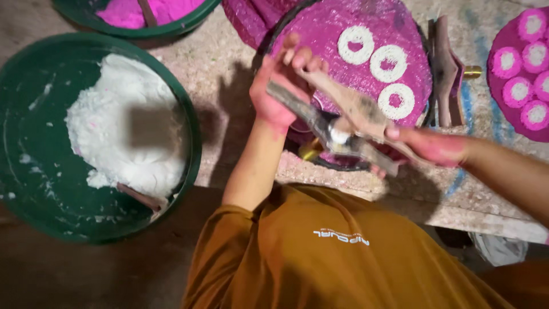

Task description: The person uses a metal ring mold and a wooden mallet to press white and pink powders into circular shapes on a pink glittery mat. They repeatedly scoop white powder into the mold, tap it with the mallet, then add pink powder to the center, and transfer the finished pieces to a nearby tray.

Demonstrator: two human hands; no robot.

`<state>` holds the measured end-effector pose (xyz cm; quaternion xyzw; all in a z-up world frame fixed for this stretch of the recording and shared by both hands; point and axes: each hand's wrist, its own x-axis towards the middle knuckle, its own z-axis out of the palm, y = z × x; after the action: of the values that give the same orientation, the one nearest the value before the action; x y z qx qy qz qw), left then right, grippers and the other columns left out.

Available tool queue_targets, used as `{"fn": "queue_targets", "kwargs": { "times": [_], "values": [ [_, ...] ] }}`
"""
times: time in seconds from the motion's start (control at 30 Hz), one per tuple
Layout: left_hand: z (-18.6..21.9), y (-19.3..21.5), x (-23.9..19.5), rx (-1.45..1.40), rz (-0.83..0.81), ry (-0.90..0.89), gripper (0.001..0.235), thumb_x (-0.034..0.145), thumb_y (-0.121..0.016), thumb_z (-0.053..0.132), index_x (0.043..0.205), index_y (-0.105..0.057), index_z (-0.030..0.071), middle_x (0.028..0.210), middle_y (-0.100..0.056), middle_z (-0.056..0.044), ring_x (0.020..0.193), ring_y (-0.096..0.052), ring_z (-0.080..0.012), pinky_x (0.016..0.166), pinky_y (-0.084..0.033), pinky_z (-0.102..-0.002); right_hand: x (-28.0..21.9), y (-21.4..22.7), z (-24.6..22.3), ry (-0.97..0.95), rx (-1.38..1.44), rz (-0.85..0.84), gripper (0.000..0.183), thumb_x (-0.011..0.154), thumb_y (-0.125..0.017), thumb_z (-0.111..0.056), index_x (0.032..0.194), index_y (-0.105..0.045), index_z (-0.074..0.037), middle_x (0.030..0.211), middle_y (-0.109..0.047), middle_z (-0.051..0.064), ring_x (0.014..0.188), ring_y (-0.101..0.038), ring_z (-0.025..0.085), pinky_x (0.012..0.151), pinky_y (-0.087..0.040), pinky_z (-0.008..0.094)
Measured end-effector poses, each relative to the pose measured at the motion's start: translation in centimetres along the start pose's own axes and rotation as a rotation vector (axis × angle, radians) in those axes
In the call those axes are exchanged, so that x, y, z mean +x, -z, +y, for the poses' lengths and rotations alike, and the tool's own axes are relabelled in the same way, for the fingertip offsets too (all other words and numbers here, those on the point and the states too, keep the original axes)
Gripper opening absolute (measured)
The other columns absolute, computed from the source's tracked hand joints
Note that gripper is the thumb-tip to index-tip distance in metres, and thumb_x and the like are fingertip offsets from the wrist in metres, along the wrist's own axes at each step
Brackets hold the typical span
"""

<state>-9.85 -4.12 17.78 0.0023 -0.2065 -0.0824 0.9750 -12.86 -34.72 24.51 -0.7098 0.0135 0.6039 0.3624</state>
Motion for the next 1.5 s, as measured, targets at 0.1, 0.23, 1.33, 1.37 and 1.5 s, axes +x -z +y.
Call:
{"fn": "queue_targets", "kwargs": {
  "times": [0.1, 0.23, 1.33, 1.37, 1.5],
  "values": [
    [0.5, 1.8, 1.0, 0.006, 0.039, -0.109, 0.023, 0.098, -0.059, 0.037, 0.107, -0.050, 0.017, 0.097, -0.055, 0.002, 0.099, -0.057, -0.0158, 0.109, -0.047, -0.041, 0.2, 1.7, -3.0, 0.071, -0.124, 0.048, 0.094, 0.088, -0.024, -0.079, 0.130, -0.062, -0.004, 0.105, -0.075, 0.015, 0.096, -0.072, 0.026, 0.088, -0.059, 0.042],
    [2.4, 4.0, 1.6, -0.104, -0.049, -0.145, 0.020, 0.093, -0.057, 0.036, 0.100, -0.049, 0.018, 0.091, -0.052, 0.004, 0.093, -0.057, -0.0144, 0.103, -0.050, -0.038, 1.1, 0.6, -6.2, 0.088, -0.284, 0.144, 0.091, 0.092, -0.017, -0.074, 0.110, -0.068, -0.002, 0.088, -0.072, 0.013, 0.079, -0.068, 0.024, 0.074, -0.059, 0.041],
    [2.7, 8.8, -0.5, -0.032, 0.054, -0.166, 0.021, 0.097, -0.038, 0.038, 0.094, -0.046, 0.018, 0.079, -0.048, 0.005, 0.078, -0.050, -0.0147, 0.087, -0.050, -0.039, 3.0, -2.7, -7.2, 0.030, -0.406, 0.374, 0.079, 0.098, -0.027, -0.065, 0.110, -0.072, -0.001, 0.066, -0.065, 0.013, 0.062, -0.066, 0.027, 0.064, -0.056, 0.043],
    [1.8, 9.1, -0.7, 0.026, 0.079, -0.158, 0.025, 0.098, -0.038, 0.038, 0.099, -0.049, 0.016, 0.088, -0.052, 0.001, 0.087, -0.053, -0.0173, 0.090, -0.049, -0.041, 2.8, -2.0, -6.3, -0.029, -0.384, 0.369, 0.081, 0.099, -0.027, -0.066, 0.108, -0.072, 0.001, 0.068, -0.066, 0.014, 0.062, -0.067, 0.027, 0.065, -0.058, 0.043],
    [0.5, 8.4, -1.8, 0.420, 0.337, 0.067, 0.047, 0.100, -0.047, 0.040, 0.135, -0.053, 0.009, 0.133, -0.059, -0.011, 0.127, -0.054, -0.0272, 0.112, -0.044, -0.048, 0.0, 2.4, -1.1, 0.066, -0.405, 0.483, 0.080, 0.091, -0.037, -0.071, 0.118, -0.067, -0.002, 0.083, -0.066, 0.017, 0.074, -0.065, 0.026, 0.067, -0.056, 0.046]
  ]
}}
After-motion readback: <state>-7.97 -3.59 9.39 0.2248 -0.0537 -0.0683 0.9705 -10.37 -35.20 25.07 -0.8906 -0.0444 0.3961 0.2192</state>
